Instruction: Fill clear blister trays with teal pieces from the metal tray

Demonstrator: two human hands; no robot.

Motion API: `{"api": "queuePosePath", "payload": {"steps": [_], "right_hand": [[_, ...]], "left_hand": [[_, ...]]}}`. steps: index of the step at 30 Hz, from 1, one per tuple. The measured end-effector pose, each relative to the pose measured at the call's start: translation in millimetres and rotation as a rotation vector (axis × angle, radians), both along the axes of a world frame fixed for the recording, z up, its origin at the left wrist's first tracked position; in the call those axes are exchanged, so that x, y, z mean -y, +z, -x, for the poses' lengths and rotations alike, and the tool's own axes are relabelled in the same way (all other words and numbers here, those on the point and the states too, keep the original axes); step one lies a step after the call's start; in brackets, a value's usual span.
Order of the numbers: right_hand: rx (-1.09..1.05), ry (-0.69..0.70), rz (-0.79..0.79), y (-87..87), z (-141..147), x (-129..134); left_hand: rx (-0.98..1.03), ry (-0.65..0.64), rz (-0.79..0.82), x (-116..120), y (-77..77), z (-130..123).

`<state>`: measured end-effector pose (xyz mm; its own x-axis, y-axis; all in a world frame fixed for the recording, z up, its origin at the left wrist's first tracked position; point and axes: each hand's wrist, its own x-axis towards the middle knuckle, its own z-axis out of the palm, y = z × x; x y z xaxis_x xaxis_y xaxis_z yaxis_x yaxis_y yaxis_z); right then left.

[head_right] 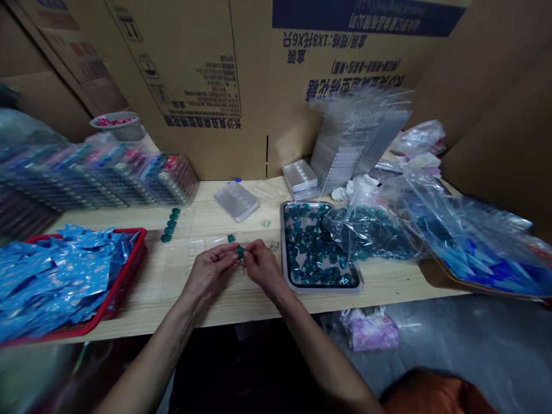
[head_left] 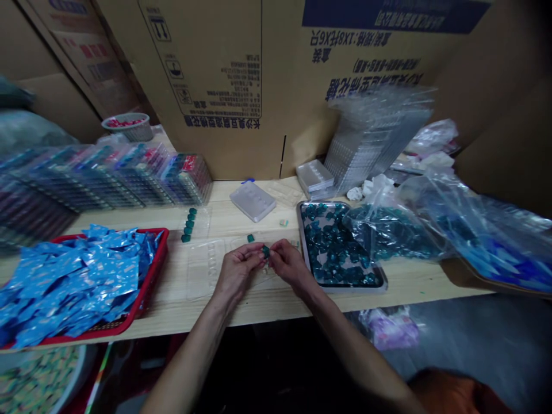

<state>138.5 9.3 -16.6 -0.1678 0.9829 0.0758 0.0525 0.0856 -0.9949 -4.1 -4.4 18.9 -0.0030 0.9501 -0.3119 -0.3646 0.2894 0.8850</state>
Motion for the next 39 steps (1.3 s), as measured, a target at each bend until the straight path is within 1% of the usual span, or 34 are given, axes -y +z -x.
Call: {"api": "queuePosePath", "payload": {"steps": [2,5,7,9,13,16,18,20,24,27,29,31,34,36,37,39], "right_hand": [[0.140,-0.024,-0.091,2.1,-0.4,2.7],[0.288,-0.048,-0.200,11.6,-0.3,9.4],[0.354,-0.066,-0.251,17.6,0.6,12.6],[0.375,-0.064,-0.272,20.0,1.6,13.3],[0.273,-0.008,-0.184,12.5,2.4,9.0],[0.176,0.035,-0.086,4.8,1.4,5.6],[0.146,0.063,-0.041,3.2,-0.4,4.6],[0.144,0.102,-0.019,5.5,-3.1,4.1],[0.189,0.150,-0.045,16.7,-7.9,2.8],[0.148,0.189,0.037,24.8,-9.8,2.1],[0.137,0.212,0.081,29.6,-10.8,3.6],[0.238,0.206,0.003,34.8,-11.3,7.4],[0.592,0.150,-0.191,43.3,-10.0,15.0],[0.812,0.118,-0.240,48.3,-7.8,18.4],[0.880,0.109,-0.249,50.3,-6.7,19.0],[0.932,0.100,-0.272,53.5,-5.5,18.7]], "left_hand": [[0.002,0.040,-0.010,0.9,-0.8,-1.8],[-0.027,0.066,-0.035,1.6,-2.1,-3.4],[-0.061,0.062,-0.056,1.9,-2.4,-3.7],[-0.113,0.056,-0.082,2.3,-2.1,-3.3],[-0.209,0.033,-0.135,4.2,-0.6,-0.1],[-0.230,-0.017,-0.162,5.9,0.6,3.8],[-0.234,-0.051,-0.177,6.6,0.7,6.4],[-0.250,-0.080,-0.199,6.8,0.5,8.4],[-0.271,-0.128,-0.272,8.1,2.9,9.3],[-0.271,-0.144,-0.317,9.7,7.6,9.8],[-0.260,-0.162,-0.315,10.3,9.4,10.8],[-0.233,-0.169,-0.297,10.8,9.3,11.7],[-0.241,-0.156,-0.289,13.1,8.4,11.4],[-0.293,-0.168,-0.297,15.9,9.8,10.9],[-0.318,-0.171,-0.291,17.3,11.1,11.0],[-0.336,-0.161,-0.248,19.0,14.3,12.4]]}}
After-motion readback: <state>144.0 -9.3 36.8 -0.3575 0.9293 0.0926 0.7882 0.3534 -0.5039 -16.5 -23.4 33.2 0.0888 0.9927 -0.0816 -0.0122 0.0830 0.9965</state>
